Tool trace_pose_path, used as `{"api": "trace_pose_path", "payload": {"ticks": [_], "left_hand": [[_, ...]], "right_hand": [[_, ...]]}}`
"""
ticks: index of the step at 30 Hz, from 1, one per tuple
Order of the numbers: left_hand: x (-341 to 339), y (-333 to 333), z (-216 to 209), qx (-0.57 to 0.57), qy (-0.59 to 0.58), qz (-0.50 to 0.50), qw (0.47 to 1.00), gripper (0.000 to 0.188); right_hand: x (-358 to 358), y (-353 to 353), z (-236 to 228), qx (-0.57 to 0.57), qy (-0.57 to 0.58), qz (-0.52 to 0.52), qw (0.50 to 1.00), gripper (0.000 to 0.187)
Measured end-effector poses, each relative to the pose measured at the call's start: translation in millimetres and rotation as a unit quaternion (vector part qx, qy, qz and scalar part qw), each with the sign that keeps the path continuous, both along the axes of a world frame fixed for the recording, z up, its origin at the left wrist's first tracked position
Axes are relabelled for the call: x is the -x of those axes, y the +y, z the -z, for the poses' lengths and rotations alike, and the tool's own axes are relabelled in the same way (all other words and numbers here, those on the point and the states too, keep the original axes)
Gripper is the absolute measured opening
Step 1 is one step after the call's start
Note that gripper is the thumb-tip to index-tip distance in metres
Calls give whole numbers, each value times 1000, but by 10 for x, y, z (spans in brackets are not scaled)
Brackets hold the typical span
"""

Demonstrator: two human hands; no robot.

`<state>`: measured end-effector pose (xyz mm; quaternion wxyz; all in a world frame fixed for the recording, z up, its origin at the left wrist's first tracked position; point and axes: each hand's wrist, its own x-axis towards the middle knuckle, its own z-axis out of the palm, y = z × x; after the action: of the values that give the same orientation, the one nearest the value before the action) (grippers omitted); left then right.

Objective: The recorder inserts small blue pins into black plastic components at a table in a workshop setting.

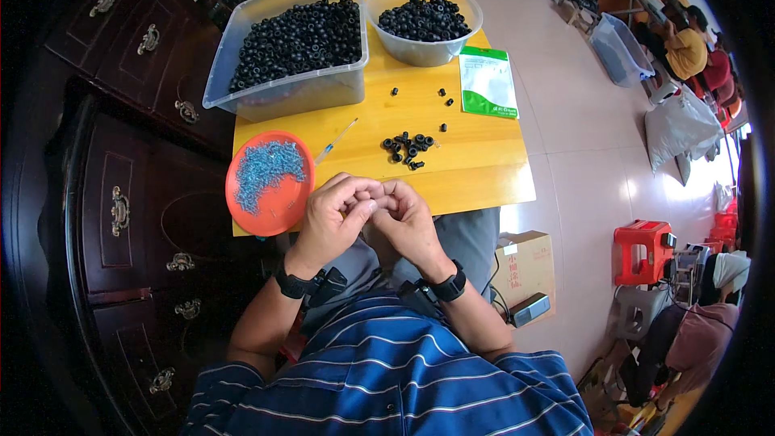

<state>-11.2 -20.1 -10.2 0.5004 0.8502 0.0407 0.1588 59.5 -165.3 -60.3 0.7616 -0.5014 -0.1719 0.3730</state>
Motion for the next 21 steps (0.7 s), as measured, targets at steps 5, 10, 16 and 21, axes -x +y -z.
{"api": "trace_pose_path", "payload": {"ticks": [5,10,16,21], "left_hand": [[-8,-52,95,74,28,-24,997,22],[-110,-89,116,82,-12,11,996,19],[-259,-217,106,64,-29,50,996,18],[-395,-312,73,78,-22,92,992,19]], "right_hand": [[-7,-75,107,-83,89,-11,993,18],[-111,-173,117,-63,63,-19,996,18],[-242,-382,75,-107,159,-43,980,16],[-239,-476,126,-154,309,-38,938,15]]}}
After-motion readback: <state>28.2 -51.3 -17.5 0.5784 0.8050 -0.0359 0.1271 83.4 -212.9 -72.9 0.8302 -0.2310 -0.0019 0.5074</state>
